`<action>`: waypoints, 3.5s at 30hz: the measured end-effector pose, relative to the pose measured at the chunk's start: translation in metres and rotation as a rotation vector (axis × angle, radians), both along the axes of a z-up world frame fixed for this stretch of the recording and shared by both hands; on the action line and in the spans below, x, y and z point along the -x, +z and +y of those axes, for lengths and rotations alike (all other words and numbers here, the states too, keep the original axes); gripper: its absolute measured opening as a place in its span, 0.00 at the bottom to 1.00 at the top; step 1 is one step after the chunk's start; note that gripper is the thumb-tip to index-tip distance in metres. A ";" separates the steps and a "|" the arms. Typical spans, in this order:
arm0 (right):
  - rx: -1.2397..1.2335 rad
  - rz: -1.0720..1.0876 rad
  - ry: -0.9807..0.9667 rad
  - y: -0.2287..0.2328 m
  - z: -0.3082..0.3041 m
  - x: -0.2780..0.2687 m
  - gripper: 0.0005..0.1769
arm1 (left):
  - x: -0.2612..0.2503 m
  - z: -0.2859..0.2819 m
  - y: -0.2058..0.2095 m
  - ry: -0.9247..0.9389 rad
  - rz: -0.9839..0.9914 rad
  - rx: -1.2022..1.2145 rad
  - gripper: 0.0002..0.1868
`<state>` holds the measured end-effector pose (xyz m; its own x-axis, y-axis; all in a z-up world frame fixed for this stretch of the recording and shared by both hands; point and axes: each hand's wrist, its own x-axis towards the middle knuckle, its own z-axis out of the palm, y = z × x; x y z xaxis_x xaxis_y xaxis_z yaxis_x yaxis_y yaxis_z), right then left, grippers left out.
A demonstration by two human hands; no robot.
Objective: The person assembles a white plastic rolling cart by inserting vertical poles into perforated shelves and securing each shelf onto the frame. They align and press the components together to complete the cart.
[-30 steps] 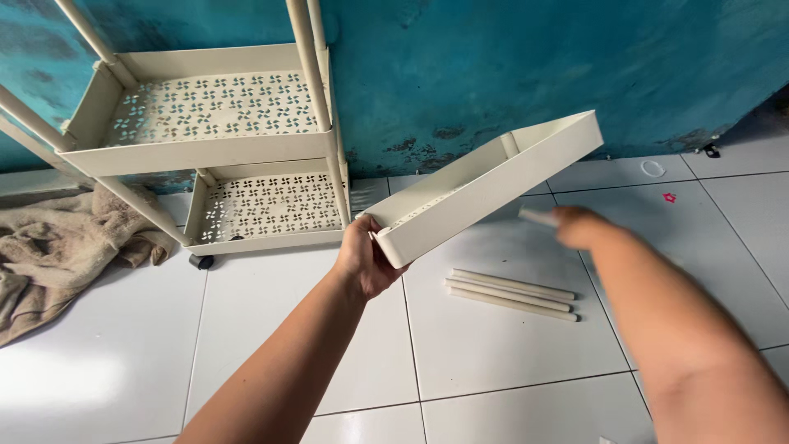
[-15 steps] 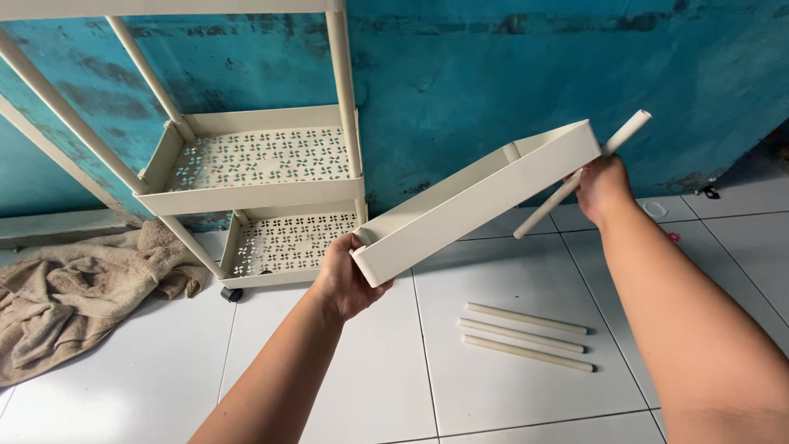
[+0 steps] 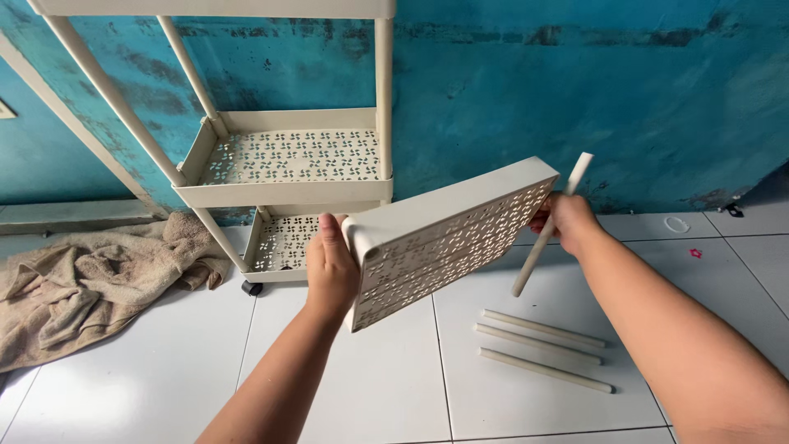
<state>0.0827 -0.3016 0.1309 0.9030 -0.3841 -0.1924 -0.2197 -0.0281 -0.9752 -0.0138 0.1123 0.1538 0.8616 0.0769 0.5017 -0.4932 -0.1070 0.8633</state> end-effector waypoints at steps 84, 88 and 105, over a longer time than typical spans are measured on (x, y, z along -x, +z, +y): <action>0.683 0.149 0.908 0.091 0.270 0.090 0.30 | -0.011 0.059 0.015 0.307 0.419 -0.597 0.34; 1.054 -0.185 0.765 0.073 0.270 0.100 0.24 | -0.021 0.066 0.011 0.257 0.486 -0.592 0.35; 1.489 -0.661 0.534 0.063 0.265 0.097 0.24 | -0.042 0.080 0.015 0.302 0.456 -0.690 0.34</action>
<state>-0.0147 -0.0370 0.1936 0.7536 0.4749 0.4546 0.5138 -0.8568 0.0432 0.0283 0.1919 0.1690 0.9812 0.1406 0.1320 0.0177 -0.7474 0.6641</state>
